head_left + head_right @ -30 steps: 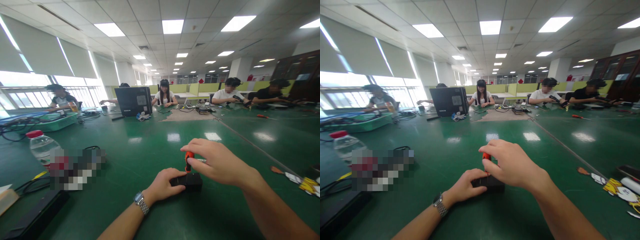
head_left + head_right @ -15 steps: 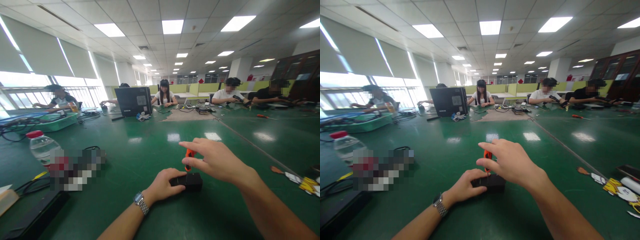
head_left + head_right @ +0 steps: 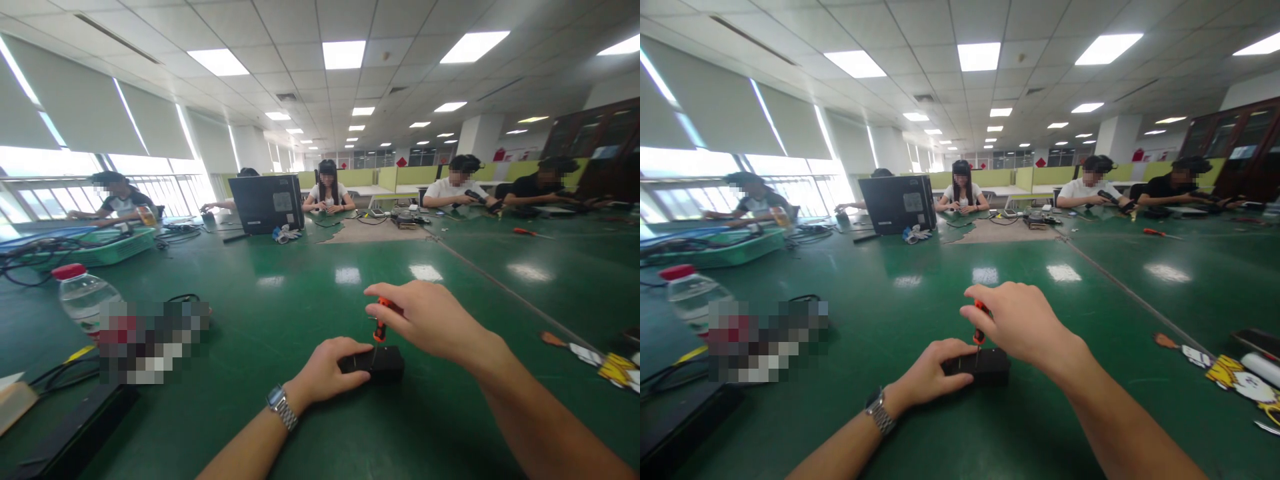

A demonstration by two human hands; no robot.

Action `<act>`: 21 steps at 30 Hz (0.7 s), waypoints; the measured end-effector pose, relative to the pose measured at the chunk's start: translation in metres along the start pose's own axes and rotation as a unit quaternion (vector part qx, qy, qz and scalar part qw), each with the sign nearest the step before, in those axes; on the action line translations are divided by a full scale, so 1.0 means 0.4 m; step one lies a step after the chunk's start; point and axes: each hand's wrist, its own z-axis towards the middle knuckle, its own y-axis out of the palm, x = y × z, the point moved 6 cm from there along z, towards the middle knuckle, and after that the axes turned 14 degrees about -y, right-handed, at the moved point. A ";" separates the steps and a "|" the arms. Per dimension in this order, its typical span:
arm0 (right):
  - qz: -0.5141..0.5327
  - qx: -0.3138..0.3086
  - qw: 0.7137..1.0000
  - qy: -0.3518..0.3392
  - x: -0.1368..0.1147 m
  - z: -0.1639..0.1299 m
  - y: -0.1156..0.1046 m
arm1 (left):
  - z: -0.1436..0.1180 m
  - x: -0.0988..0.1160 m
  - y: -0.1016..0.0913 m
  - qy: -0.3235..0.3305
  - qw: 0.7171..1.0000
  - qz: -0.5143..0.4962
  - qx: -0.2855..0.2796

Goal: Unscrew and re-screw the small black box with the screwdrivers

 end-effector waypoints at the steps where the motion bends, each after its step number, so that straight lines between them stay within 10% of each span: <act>1: 0.002 -0.006 1.000 0.001 0.000 -0.001 0.001 | 0.000 0.000 0.000 0.000 1.000 0.000 0.001; 21: -0.028 -0.004 0.999 0.023 0.010 -0.004 0.004 | 0.000 0.001 -0.003 -0.004 1.000 0.002 -0.001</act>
